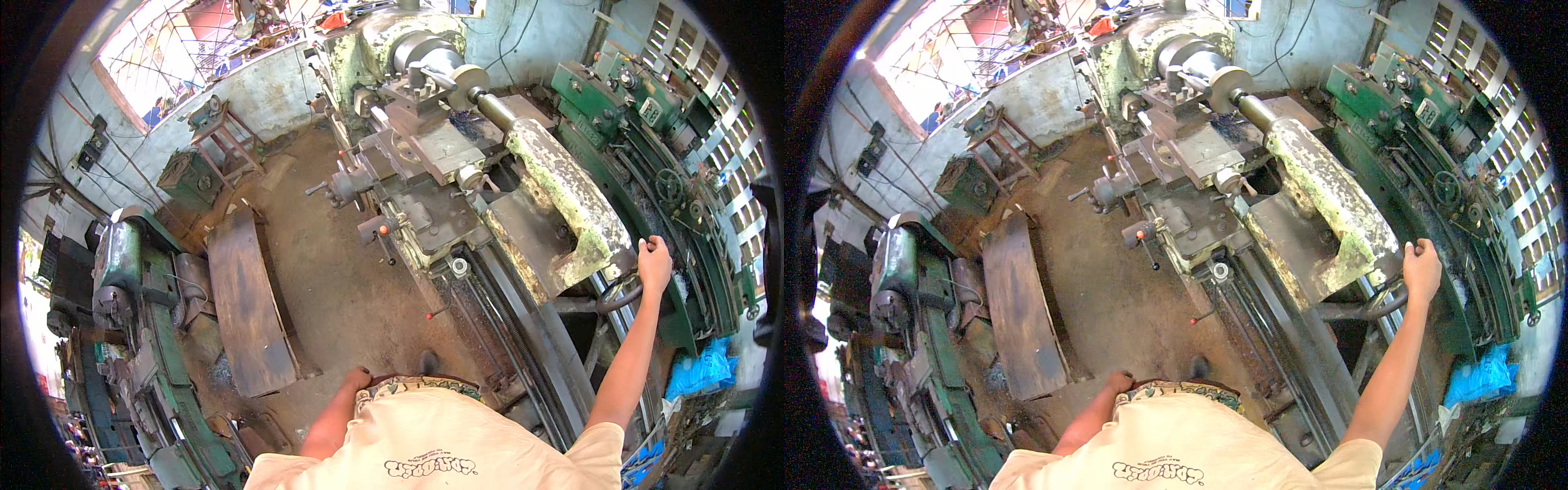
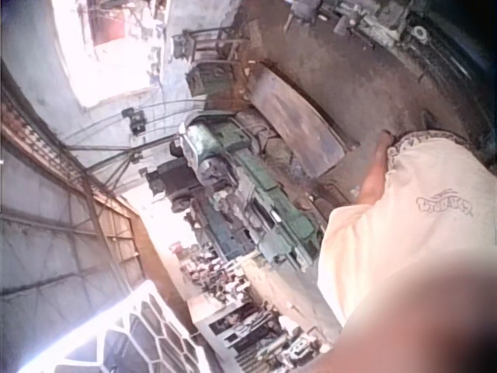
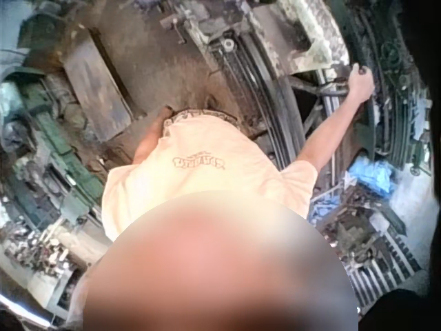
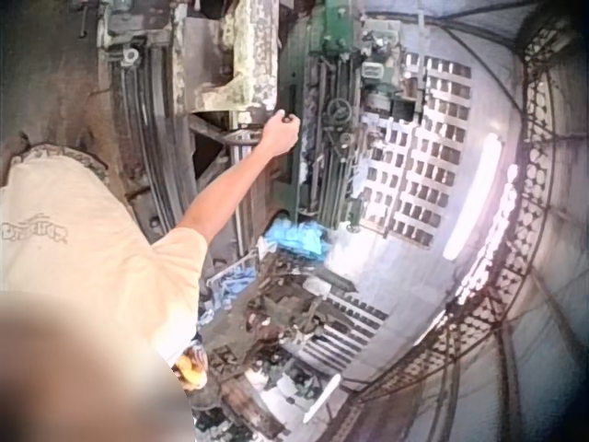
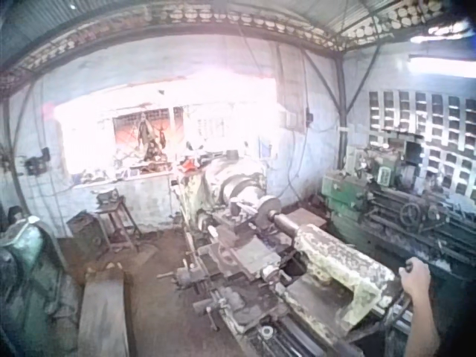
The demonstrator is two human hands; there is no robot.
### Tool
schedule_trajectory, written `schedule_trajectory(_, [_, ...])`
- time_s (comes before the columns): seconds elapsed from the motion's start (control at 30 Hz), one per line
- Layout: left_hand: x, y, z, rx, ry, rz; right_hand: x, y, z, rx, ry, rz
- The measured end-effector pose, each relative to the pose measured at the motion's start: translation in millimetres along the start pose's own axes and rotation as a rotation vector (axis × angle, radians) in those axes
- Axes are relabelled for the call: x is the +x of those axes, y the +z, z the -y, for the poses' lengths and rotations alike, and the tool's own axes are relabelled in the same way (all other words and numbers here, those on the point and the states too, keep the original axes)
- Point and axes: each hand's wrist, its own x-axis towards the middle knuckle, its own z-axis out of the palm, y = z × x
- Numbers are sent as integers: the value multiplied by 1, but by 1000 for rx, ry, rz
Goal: The person operates a metal lathe, turning handwheels to advance the carriage and tool post while a cylindrical workpiece rotates. They repeatedly adjust controls and observe the cutting process, with metal shavings accumulating on the machine bed.
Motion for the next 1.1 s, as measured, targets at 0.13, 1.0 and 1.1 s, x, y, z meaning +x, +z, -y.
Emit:
schedule_trajectory(0.13, [-22,22,33,-178,39,59,4,7,-17,69,-81,-61])
schedule_trajectory(1.0, [-114,141,139,-315,16,-50,-18,5,2,-213,112,-28])
schedule_trajectory(1.1, [-93,129,132,-512,11,-11,-13,3,-1,-142,127,-17])
